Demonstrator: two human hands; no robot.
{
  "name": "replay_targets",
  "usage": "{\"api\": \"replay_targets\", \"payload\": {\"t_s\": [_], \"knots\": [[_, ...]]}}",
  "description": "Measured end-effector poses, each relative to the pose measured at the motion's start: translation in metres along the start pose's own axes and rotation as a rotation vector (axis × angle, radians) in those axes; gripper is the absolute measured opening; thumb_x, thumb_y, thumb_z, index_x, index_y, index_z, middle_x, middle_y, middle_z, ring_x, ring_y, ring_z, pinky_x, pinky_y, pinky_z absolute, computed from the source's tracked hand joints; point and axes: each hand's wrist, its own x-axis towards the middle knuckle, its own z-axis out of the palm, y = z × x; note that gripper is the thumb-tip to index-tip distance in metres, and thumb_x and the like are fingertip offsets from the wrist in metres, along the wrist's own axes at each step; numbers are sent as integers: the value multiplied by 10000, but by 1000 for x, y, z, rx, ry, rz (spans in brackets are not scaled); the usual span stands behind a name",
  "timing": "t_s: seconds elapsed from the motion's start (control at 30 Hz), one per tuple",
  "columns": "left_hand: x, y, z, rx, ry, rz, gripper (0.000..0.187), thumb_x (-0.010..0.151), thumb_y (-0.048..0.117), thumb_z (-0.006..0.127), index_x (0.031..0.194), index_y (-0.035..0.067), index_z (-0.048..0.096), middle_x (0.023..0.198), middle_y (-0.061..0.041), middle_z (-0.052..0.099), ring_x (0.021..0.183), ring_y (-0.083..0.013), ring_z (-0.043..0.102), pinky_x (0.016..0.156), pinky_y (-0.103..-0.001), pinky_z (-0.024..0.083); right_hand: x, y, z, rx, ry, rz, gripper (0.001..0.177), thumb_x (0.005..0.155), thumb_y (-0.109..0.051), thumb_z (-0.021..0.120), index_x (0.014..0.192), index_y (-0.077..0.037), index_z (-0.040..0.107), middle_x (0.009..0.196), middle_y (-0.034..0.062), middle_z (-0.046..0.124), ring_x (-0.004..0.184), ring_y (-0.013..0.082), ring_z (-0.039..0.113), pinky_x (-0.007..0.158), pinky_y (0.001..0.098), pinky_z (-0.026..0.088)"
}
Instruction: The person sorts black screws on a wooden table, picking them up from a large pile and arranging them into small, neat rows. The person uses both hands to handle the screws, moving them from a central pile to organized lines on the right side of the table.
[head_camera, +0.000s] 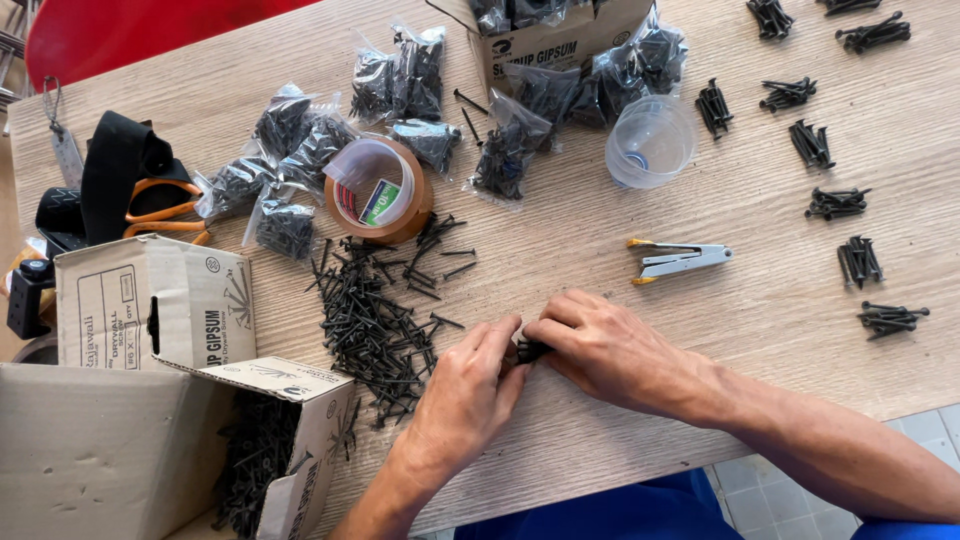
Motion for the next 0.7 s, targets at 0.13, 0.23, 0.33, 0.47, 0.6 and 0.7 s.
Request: {"api": "replay_targets", "payload": {"t_s": [0.13,0.23,0.33,0.47,0.6,0.7], "knots": [[0,-2,1,19,6,20,536,904,103,749,1401,10,570,1067,-144,681,909,-337,686,835,-460,557,3,1,-4,15,25,-12,128,929,-95,682,1022,-95,593,942,97,599,849,327,557,790,457,492],[3,-2,0,3,24,61,513,891,74,751,1374,17,588,1022,-134,687,885,-324,692,822,-453,556,1,0,-10,79,27,-64,69,992,-71,633,948,-94,586,915,102,591,818,318,555,756,440,490],[1,6,-1,26,-49,49,480,926,168,751,1364,40,603,1021,-129,699,919,-343,682,841,-465,531,-14,-8,-11,-66,-22,-43,87,951,-65,663,938,-99,584,924,86,624,824,312,592,732,432,522],[-1,20,0,55,-143,120,496,978,232,729,1409,31,588,1075,-130,691,910,-354,692,799,-487,556,-57,-14,-33,-10,35,34,41,1035,-105,625,999,-91,616,943,69,633,829,271,602,768,395,517],[-1,21,7,135,-116,200,431,998,254,731,1345,39,591,1004,-118,633,831,-352,663,665,-501,564,-120,10,-50,-135,252,338,130,929,-167,775,1009,-80,723,1004,96,732,854,240,688,815,368,586],[-1,15,19,183,-65,256,425,993,257,730,1333,33,606,1042,-118,650,879,-334,676,698,-474,575,-164,59,-58,-254,179,684,184,967,-248,770,1114,-139,753,996,36,776,805,168,693,727,330,611]]}}
